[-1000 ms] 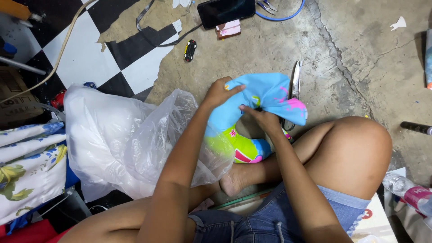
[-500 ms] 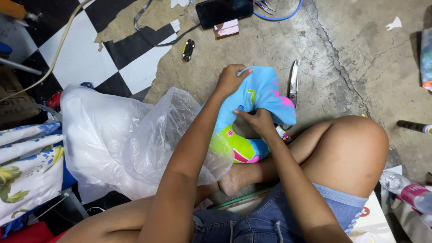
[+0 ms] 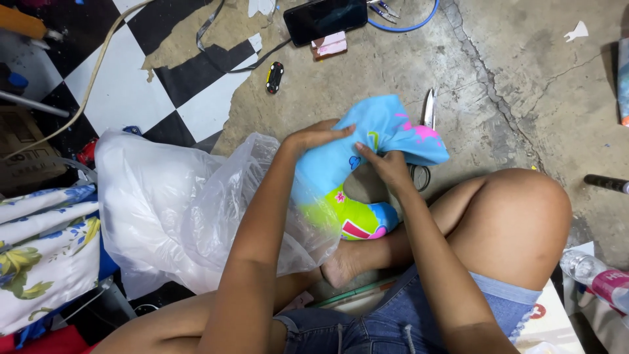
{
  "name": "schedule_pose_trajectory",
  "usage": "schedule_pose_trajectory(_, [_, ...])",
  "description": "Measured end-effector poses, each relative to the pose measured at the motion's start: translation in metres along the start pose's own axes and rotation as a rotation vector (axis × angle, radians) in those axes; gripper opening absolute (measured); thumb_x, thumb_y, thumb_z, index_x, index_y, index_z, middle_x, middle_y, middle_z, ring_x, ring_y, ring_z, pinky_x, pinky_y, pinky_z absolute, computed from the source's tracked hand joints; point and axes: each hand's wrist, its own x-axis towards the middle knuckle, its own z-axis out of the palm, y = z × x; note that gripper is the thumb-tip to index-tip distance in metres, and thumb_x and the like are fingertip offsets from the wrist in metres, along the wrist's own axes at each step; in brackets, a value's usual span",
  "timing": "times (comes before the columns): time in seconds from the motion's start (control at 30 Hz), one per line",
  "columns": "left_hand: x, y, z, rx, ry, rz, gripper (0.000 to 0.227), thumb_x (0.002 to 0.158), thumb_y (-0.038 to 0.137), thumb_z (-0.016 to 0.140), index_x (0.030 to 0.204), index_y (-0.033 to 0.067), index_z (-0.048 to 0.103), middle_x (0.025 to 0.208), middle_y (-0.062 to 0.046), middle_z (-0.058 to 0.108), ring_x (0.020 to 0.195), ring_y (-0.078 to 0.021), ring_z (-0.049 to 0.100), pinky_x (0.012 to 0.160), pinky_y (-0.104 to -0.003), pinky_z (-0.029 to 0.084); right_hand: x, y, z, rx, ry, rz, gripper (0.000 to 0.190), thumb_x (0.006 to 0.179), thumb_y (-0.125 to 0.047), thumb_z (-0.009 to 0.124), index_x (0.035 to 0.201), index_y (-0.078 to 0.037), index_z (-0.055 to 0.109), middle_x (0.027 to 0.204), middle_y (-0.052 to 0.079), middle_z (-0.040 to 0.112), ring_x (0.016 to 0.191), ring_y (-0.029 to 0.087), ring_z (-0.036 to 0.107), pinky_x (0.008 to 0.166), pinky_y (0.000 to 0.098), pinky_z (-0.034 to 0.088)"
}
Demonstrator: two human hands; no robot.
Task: Stuffing a neck pillow with polyester fiberfill by hand.
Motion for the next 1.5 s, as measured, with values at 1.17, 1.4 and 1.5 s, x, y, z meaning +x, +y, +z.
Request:
schedule_pose_trajectory(1.17, [0.062, -0.096, 0.043, 0.033, 0.319, 0.289, 0.062, 0.080, 0.035, 0.089, 0.134, 0.0230, 0.062, 0.123, -0.007, 0.073, 0.121, -0.0278, 0.067, 0.108, -0.043, 0.050, -0.010, -0.052, 0.021, -0.239, -0.166, 0.338, 0.118, 0.083, -0.088, 0.054, 0.149, 0.010, 0.048, 0.155, 0.030, 0.047, 0.148, 0.041, 0.040, 0.125, 0.0571, 0.029])
schedule_pose_trajectory(1.4, [0.051, -0.077, 0.030, -0.029, 0.329, 0.228, 0.071, 0.075, 0.046, 0.094, 0.129, 0.0119, 0.064, 0.113, -0.014, 0.073, 0.113, -0.0288, 0.069, 0.099, -0.043, 0.054, -0.015, -0.042, 0.015, -0.132, -0.015, 0.251, 0.094, 0.089, -0.066, 0.073, 0.147, 0.005, 0.052, 0.149, 0.029, 0.053, 0.145, 0.040, 0.044, 0.123, 0.0568, 0.033])
schedule_pose_trajectory(1.5, [0.012, -0.035, 0.029, -0.151, 0.247, 0.148, 0.071, 0.086, 0.062, 0.075, 0.124, 0.0030, 0.066, 0.111, -0.016, 0.071, 0.110, -0.0298, 0.066, 0.097, -0.044, 0.053, -0.017, -0.062, 0.008, -0.066, -0.003, 0.334, 0.109, 0.090, -0.080, 0.057, 0.155, 0.006, 0.041, 0.158, 0.028, 0.044, 0.151, 0.039, 0.036, 0.126, 0.0555, 0.029])
